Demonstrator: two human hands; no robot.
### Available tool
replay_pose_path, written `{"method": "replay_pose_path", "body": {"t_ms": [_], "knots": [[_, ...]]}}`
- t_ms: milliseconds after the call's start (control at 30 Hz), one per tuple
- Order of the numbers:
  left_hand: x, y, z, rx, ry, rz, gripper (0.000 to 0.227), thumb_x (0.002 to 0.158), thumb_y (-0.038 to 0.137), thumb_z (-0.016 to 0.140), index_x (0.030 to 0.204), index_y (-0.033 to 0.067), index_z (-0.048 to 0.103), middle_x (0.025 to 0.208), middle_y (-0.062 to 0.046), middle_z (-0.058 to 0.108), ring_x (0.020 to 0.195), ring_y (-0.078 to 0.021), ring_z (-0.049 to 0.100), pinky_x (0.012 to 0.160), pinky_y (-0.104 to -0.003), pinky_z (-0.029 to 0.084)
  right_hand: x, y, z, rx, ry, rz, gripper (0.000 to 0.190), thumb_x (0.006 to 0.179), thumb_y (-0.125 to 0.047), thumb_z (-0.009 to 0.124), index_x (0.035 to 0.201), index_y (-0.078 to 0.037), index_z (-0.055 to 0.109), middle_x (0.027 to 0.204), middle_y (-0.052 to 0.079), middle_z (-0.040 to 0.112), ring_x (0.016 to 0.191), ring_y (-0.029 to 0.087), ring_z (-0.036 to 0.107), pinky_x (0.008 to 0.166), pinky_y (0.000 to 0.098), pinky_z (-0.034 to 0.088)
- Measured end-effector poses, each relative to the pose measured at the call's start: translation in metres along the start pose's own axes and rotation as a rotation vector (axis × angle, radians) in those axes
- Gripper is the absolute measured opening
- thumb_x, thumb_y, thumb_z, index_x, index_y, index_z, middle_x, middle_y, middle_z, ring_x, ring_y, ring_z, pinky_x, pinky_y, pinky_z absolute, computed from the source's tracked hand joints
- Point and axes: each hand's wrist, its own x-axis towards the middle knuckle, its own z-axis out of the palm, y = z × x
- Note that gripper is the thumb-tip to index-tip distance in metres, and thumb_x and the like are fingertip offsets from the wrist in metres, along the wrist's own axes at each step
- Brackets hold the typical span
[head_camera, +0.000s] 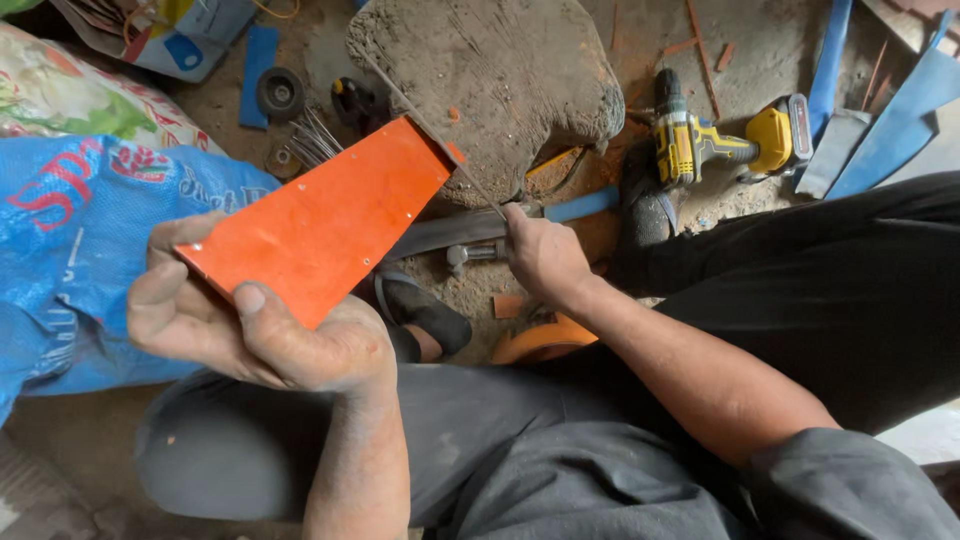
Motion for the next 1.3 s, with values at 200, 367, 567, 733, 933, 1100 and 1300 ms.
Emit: {"method": "replay_pose_path", "body": {"t_ms": [200, 367, 567, 733, 933, 1100, 1300], "knots": [[0.010, -0.014, -0.022, -0.143, -0.008, -0.147, 0.035, 0.105, 0.023, 0.069, 0.127, 0.0044, 0.048, 0.128, -0.015, 0.059, 0.112, -0.0213, 0.056, 0.099, -0.036, 0.050, 0.008, 0.007, 0.006, 0.258, 0.094, 0.079, 0.018, 0.102, -0.021, 0.056, 0.104, -0.004, 0.059, 0.079, 0.022, 0.067, 0.077, 0.044, 0.066, 0.070, 0.0549, 0.049], [0.017, -0.038, -0.035, -0.292, 0.118, -0.297, 0.037, 0.105, 0.027, 0.075, 0.121, -0.0009, 0.057, 0.119, -0.015, 0.061, 0.111, -0.0238, 0.060, 0.102, -0.041, 0.052, 0.011, 0.002, -0.011, 0.696, 0.051, 0.305, 0.014, 0.102, -0.016, 0.056, 0.100, -0.003, 0.061, 0.069, 0.003, 0.060, 0.060, 0.016, 0.060, 0.055, 0.0363, 0.051], [0.018, -0.055, -0.035, -0.380, 0.109, -0.268, 0.035, 0.109, 0.030, 0.073, 0.118, 0.0011, 0.056, 0.118, -0.009, 0.058, 0.114, -0.0190, 0.057, 0.107, -0.039, 0.046, 0.003, -0.017, -0.034, 0.808, 0.030, 0.274, 0.010, 0.101, -0.011, 0.054, 0.101, -0.003, 0.060, 0.067, 0.000, 0.053, 0.052, 0.010, 0.053, 0.046, 0.0294, 0.046], [0.022, -0.056, -0.039, -0.644, 0.276, -0.504, 0.036, 0.107, 0.039, 0.054, 0.112, 0.0034, 0.056, 0.108, -0.008, 0.063, 0.103, -0.0172, 0.058, 0.102, -0.036, 0.044, -0.008, -0.031, -0.046, 0.805, 0.025, 0.208, 0.009, 0.100, -0.010, 0.053, 0.102, -0.004, 0.060, 0.069, -0.002, 0.054, 0.054, 0.008, 0.054, 0.047, 0.0288, 0.047], [0.020, -0.052, -0.039, -0.671, 0.051, -0.291, 0.021, 0.114, 0.030, 0.045, 0.108, 0.0111, 0.051, 0.081, -0.001, 0.050, 0.079, -0.0135, 0.044, 0.081, -0.032, 0.037, -0.022, -0.054, -0.065, 0.544, 0.052, 0.094, 0.012, 0.103, -0.014, 0.056, 0.107, -0.004, 0.060, 0.064, 0.004, 0.056, 0.055, 0.012, 0.054, 0.052, 0.0321, 0.048], [0.021, -0.050, -0.026, -0.572, -0.040, -0.195, 0.022, 0.115, 0.028, 0.045, 0.099, 0.0132, 0.046, 0.080, -0.002, 0.042, 0.081, -0.0132, 0.042, 0.079, -0.032, 0.037, -0.034, -0.068, -0.077, 0.520, -0.162, 0.320, 0.018, 0.104, -0.022, 0.055, 0.112, -0.008, 0.060, 0.062, 0.013, 0.054, 0.044, 0.025, 0.053, 0.046, 0.0430, 0.046], [0.018, -0.040, -0.019, -0.579, -0.097, -0.332, 0.036, 0.110, 0.045, 0.053, 0.102, 0.0110, 0.046, 0.097, -0.004, 0.046, 0.095, -0.0155, 0.048, 0.097, -0.034, 0.044, -0.051, -0.072, -0.081, 0.495, -0.081, -0.294, 0.015, 0.100, -0.008, 0.056, 0.112, -0.005, 0.062, 0.070, 0.009, 0.058, 0.058, 0.020, 0.059, 0.058, 0.0324, 0.053]]}}
